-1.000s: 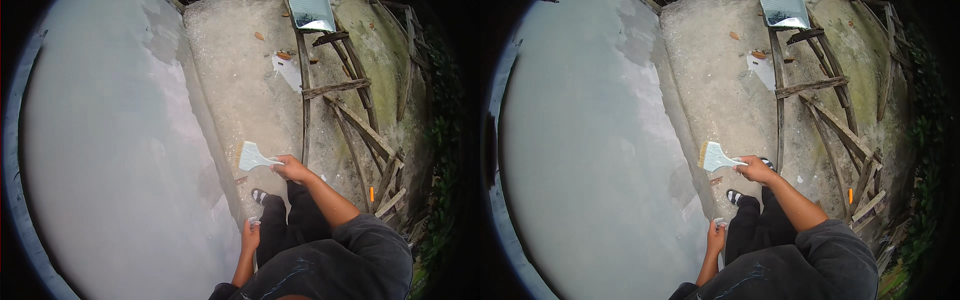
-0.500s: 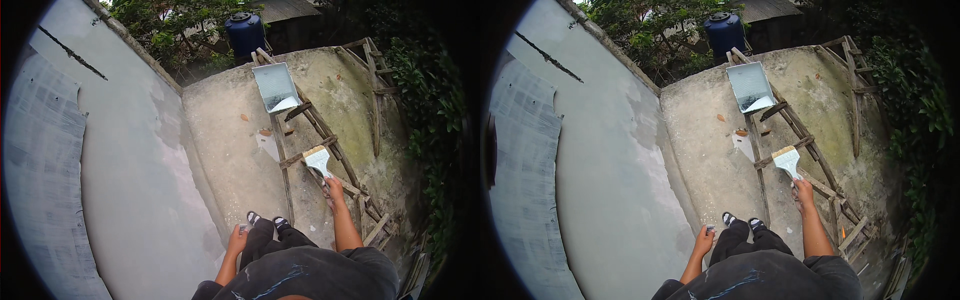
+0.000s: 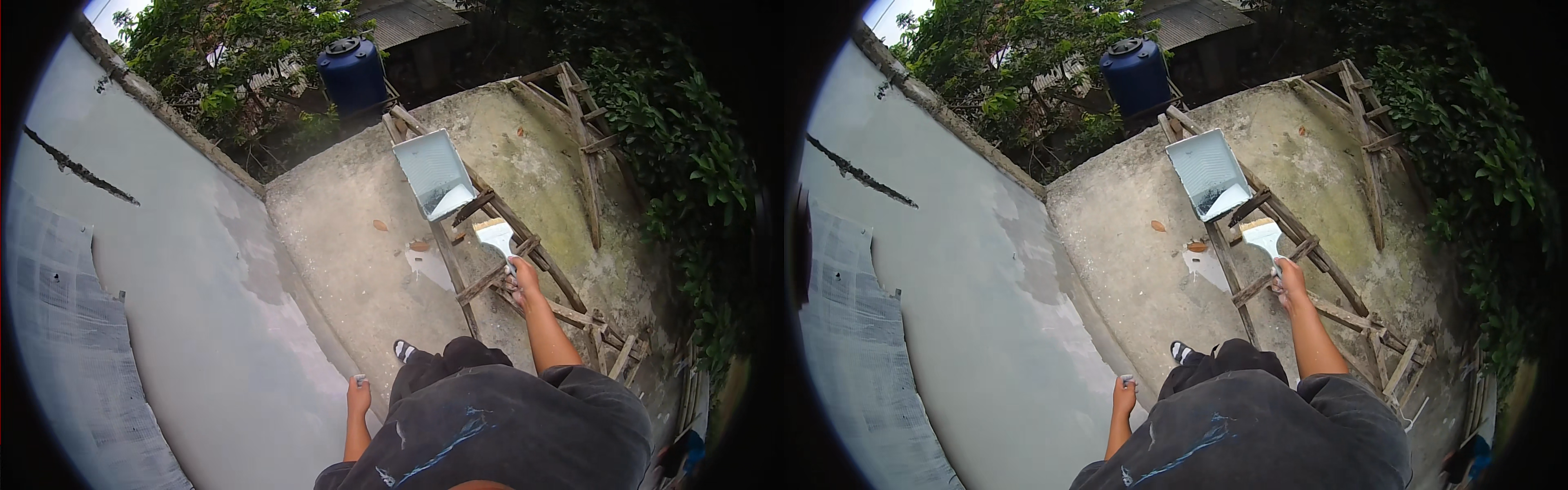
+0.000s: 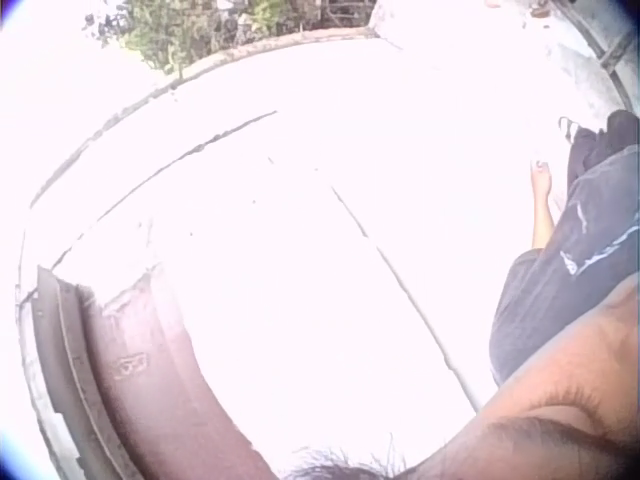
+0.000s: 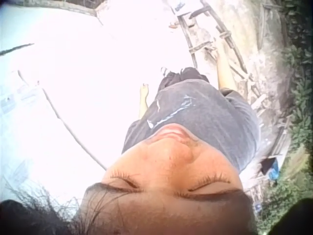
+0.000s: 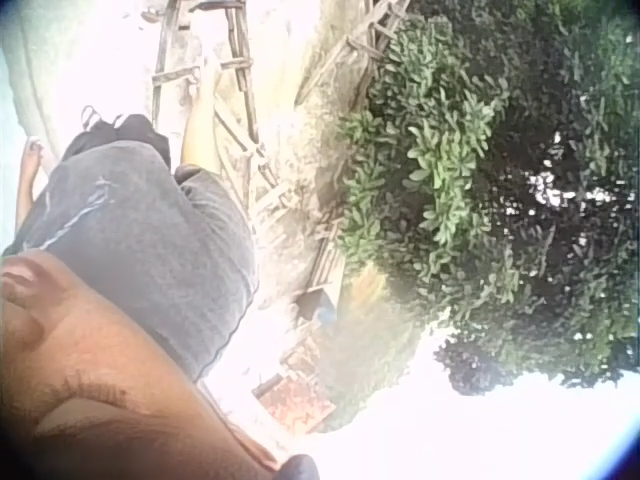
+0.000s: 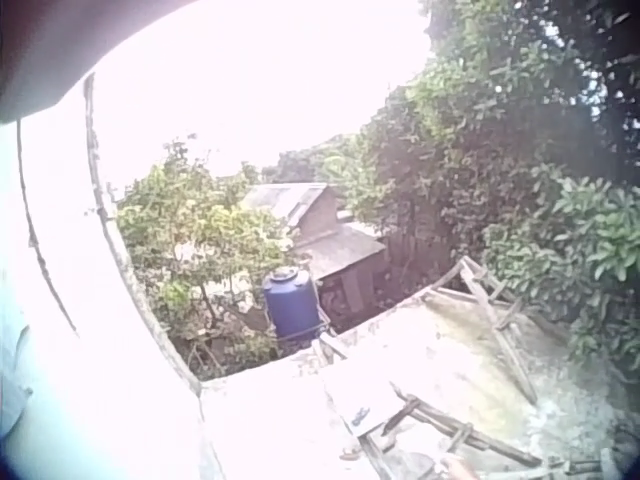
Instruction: Painting a concrete wall using a hand-held brush and paint tray.
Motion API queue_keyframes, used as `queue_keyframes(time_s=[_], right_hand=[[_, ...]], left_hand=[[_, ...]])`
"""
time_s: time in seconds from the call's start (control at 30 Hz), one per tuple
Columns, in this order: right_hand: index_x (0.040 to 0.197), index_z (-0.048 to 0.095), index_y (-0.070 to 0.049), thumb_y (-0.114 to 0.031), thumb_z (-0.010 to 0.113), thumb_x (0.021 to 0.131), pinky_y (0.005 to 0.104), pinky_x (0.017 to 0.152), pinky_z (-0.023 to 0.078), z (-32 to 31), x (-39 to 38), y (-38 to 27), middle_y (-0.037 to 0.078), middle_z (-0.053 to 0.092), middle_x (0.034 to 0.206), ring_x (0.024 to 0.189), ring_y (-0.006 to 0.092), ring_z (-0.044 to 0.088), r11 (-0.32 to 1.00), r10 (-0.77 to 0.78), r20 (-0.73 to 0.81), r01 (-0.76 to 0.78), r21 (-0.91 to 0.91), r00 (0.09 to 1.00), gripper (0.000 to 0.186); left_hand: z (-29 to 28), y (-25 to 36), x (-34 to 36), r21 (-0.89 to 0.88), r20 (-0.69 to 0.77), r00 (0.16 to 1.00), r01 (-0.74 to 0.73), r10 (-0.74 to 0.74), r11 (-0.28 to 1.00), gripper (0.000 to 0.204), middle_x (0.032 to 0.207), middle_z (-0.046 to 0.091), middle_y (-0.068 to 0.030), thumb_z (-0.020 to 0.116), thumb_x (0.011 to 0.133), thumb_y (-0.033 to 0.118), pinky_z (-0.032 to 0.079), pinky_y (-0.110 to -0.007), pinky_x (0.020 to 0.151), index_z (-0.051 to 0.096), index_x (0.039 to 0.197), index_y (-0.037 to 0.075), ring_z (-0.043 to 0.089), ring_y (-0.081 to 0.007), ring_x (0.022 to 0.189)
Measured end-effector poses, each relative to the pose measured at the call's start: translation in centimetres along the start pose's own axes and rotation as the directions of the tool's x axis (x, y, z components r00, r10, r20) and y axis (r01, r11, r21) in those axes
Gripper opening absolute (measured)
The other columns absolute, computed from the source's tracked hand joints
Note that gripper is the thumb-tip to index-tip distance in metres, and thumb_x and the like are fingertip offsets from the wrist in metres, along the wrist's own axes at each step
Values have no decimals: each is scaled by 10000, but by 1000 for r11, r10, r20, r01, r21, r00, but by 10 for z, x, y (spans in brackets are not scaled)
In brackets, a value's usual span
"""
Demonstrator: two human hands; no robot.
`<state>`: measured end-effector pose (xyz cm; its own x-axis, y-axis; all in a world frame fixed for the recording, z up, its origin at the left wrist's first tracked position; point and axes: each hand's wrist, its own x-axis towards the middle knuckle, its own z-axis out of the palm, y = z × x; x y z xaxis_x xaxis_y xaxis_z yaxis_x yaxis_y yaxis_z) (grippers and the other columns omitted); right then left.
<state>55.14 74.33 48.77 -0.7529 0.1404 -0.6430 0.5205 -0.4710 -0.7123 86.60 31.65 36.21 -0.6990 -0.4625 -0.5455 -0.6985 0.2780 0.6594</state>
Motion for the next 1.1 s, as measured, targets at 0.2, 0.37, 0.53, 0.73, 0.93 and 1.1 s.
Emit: queue_keyframes(time_s=[0.2,0.37,0.53,0.73,0.93,1.1], right_hand=[[857,534,-82,-183,529,828,259,344,259,26,99,5,23,495,587,398,98,379,975,-70,-119,43,-217,990,105],[953,564,-69,-156,531,819,280,361,284,48,219,13,33,533,611,419,109,420,926,-49,-204,-32,-376,978,163],[978,610,-95,-196,548,843,306,364,301,77,349,25,41,556,597,398,124,420,856,69,-308,-215,-470,949,180],[1041,642,-37,-223,560,780,378,844,463,81,467,57,168,660,985,943,319,625,660,56,-372,-314,-683,927,331],[1024,651,-45,-245,554,772,366,814,477,88,493,58,161,670,938,881,296,646,584,67,-410,-369,-723,910,337],[1014,652,-46,-247,552,778,365,785,483,95,485,35,141,680,890,830,286,657,575,89,-410,-383,-723,908,326]], left_hand=[[-28,69,56,-76,23,997,73,-72,994,229,858,628,-112,521,867,159,479,-319,714,534,1046,16,609,-206,790],[-31,87,94,-40,17,994,111,-110,993,231,896,612,-116,500,879,131,489,-301,676,508,1076,13,605,-184,742],[-18,146,113,-72,20,944,330,-329,941,227,917,617,-99,479,900,153,465,-289,613,493,1091,31,604,-179,739],[0,216,130,-8,75,883,466,-464,885,238,938,620,-80,465,914,158,460,-280,611,475,1124,47,595,-166,764],[1,251,162,49,91,863,494,-496,868,247,969,616,-88,460,920,164,466,-291,632,467,1138,47,591,-169,797],[1,273,186,92,91,877,464,-471,881,256,980,615,-95,457,923,172,472,-301,649,465,1141,39,592,-178,807]])
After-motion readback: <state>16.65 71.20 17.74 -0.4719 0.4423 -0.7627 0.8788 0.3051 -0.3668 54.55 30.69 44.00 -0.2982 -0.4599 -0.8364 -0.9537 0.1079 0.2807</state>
